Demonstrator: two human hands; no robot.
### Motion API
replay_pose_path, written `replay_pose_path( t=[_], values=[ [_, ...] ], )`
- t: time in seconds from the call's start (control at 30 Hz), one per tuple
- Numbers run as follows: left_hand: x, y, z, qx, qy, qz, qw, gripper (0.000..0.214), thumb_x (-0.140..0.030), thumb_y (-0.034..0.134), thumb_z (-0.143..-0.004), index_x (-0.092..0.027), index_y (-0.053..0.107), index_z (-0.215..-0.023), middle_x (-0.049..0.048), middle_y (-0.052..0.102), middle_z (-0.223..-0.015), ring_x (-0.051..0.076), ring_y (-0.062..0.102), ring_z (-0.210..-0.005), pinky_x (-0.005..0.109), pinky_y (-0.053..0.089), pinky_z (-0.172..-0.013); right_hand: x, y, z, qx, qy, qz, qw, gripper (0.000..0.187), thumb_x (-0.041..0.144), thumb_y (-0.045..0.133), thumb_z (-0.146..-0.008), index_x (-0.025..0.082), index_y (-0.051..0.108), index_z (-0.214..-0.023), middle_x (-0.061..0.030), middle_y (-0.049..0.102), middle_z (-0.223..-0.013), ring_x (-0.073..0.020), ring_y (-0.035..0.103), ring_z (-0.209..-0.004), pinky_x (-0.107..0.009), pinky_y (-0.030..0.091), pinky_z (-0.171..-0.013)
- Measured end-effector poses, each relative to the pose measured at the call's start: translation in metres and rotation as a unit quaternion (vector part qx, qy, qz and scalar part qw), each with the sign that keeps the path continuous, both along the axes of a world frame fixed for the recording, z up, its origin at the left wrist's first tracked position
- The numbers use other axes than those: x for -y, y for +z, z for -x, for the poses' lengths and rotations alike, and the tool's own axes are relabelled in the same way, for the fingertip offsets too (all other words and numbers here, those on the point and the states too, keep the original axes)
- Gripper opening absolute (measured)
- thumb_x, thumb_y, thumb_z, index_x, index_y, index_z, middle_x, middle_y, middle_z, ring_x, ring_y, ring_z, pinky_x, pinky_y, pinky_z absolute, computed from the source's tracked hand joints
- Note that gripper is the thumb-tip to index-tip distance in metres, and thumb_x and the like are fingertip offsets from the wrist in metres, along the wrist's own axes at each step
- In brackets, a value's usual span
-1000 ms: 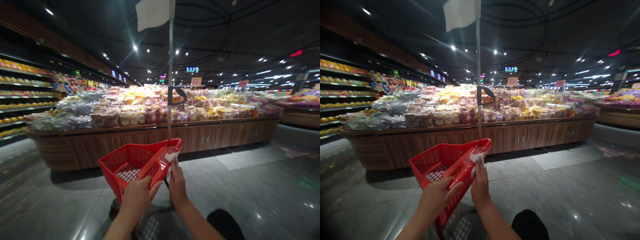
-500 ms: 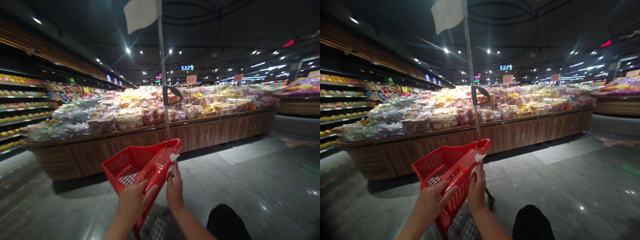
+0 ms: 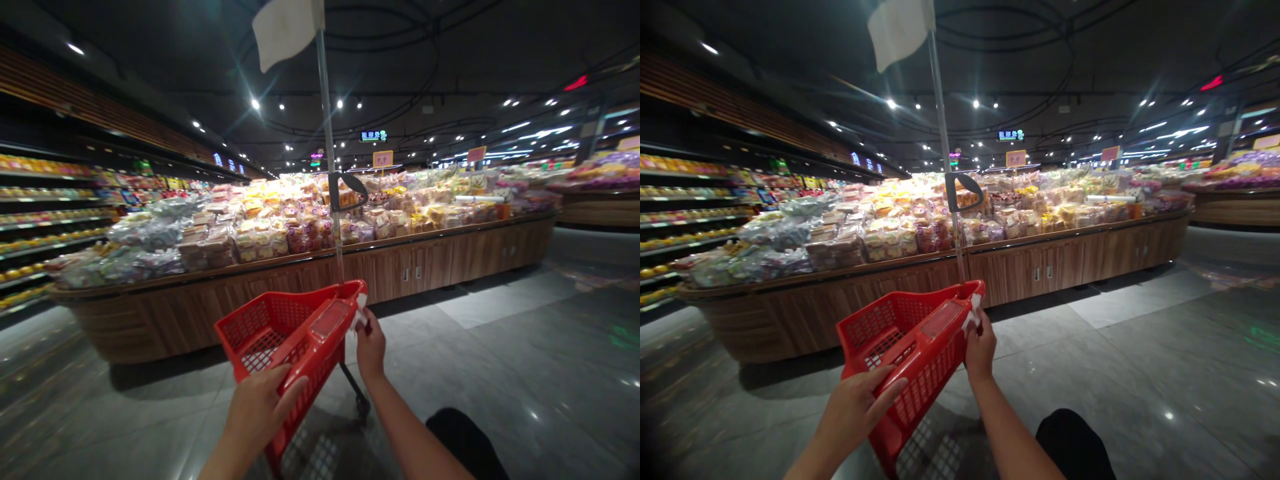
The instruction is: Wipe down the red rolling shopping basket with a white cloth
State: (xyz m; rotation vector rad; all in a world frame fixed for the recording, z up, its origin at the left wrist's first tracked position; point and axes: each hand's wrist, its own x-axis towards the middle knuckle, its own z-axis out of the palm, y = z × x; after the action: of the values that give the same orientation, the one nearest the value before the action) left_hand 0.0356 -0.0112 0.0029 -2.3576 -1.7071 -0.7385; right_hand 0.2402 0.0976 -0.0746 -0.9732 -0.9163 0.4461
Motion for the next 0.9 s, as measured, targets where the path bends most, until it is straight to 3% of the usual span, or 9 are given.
replay_pose_path(
  t=[0.17,0.27,0.37,0.43,0.57,0.73,0.9],
  values=[
    [0.002,0.005,0.011,-0.015,-0.032,0.052,0.998,0.039,-0.049,0.037,-0.086,-0.023,0.065,-0.086,0.0024,0.070,-0.082,0.016,0.064,-0.076,0.024,0.045,-0.067,-0.002,0.008,-0.021,-0.009,-0.059,-0.002,0.998,0.027,0.026,0.055,-0.072,0.015,0.061,-0.095,-0.0088,0.061,-0.097,-0.0181,0.058,-0.080,-0.029,0.047,-0.070],
    [0.006,0.013,0.007,-0.058,0.000,0.011,0.998,0.037,-0.048,0.038,-0.086,-0.023,0.065,-0.091,0.0051,0.068,-0.097,0.021,0.062,-0.090,0.033,0.044,-0.081,0.001,0.012,-0.020,0.031,-0.066,-0.021,0.997,0.017,0.026,0.055,-0.072,0.016,0.063,-0.083,-0.0068,0.058,-0.092,-0.0156,0.054,-0.071,-0.028,0.045,-0.064],
    [0.010,0.019,-0.013,-0.077,0.040,-0.019,0.996,0.039,-0.046,0.035,-0.087,-0.021,0.061,-0.101,0.0079,0.065,-0.108,0.024,0.060,-0.098,0.038,0.043,-0.086,0.017,0.009,-0.004,0.015,-0.039,-0.016,0.999,0.019,0.031,0.057,-0.075,0.016,0.061,-0.087,-0.0043,0.060,-0.083,-0.0170,0.055,-0.073,-0.030,0.045,-0.068],
    [0.011,0.021,-0.030,-0.080,0.078,0.021,0.993,0.043,-0.046,0.029,-0.089,-0.019,0.058,-0.106,0.0097,0.066,-0.103,0.024,0.063,-0.091,0.037,0.046,-0.078,0.033,0.005,0.010,-0.001,-0.001,-0.022,1.000,0.022,0.033,0.057,-0.078,0.017,0.059,-0.092,-0.0047,0.062,-0.086,-0.0184,0.057,-0.080,-0.031,0.045,-0.073],
    [0.010,0.022,-0.050,-0.126,0.159,0.092,0.975,0.045,-0.049,0.027,-0.088,-0.017,0.058,-0.094,0.0110,0.068,-0.082,0.028,0.066,-0.076,0.037,0.047,-0.064,0.048,0.000,0.016,0.015,0.046,-0.066,0.997,0.020,0.032,0.056,-0.080,0.018,0.057,-0.095,-0.0058,0.061,-0.097,-0.0187,0.056,-0.091,-0.031,0.045,-0.080],
    [0.013,0.028,-0.053,-0.134,0.163,0.092,0.973,0.044,-0.048,0.027,-0.089,-0.016,0.058,-0.093,0.0115,0.068,-0.081,0.028,0.066,-0.078,0.037,0.048,-0.065,0.028,0.011,-0.011,-0.017,0.008,-0.006,1.000,0.027,0.040,0.054,-0.080,0.016,0.058,-0.091,-0.0060,0.062,-0.088,-0.0169,0.057,-0.072,-0.030,0.046,-0.066],
    [0.016,0.032,-0.053,-0.122,0.166,0.104,0.973,0.044,-0.047,0.029,-0.089,-0.015,0.059,-0.096,0.0132,0.068,-0.082,0.028,0.066,-0.080,0.037,0.048,-0.068,0.049,0.013,0.003,0.014,0.084,0.005,0.996,0.019,0.036,0.056,-0.079,0.018,0.057,-0.080,-0.0023,0.061,-0.076,-0.0164,0.056,-0.068,-0.027,0.044,-0.061]
  ],
)
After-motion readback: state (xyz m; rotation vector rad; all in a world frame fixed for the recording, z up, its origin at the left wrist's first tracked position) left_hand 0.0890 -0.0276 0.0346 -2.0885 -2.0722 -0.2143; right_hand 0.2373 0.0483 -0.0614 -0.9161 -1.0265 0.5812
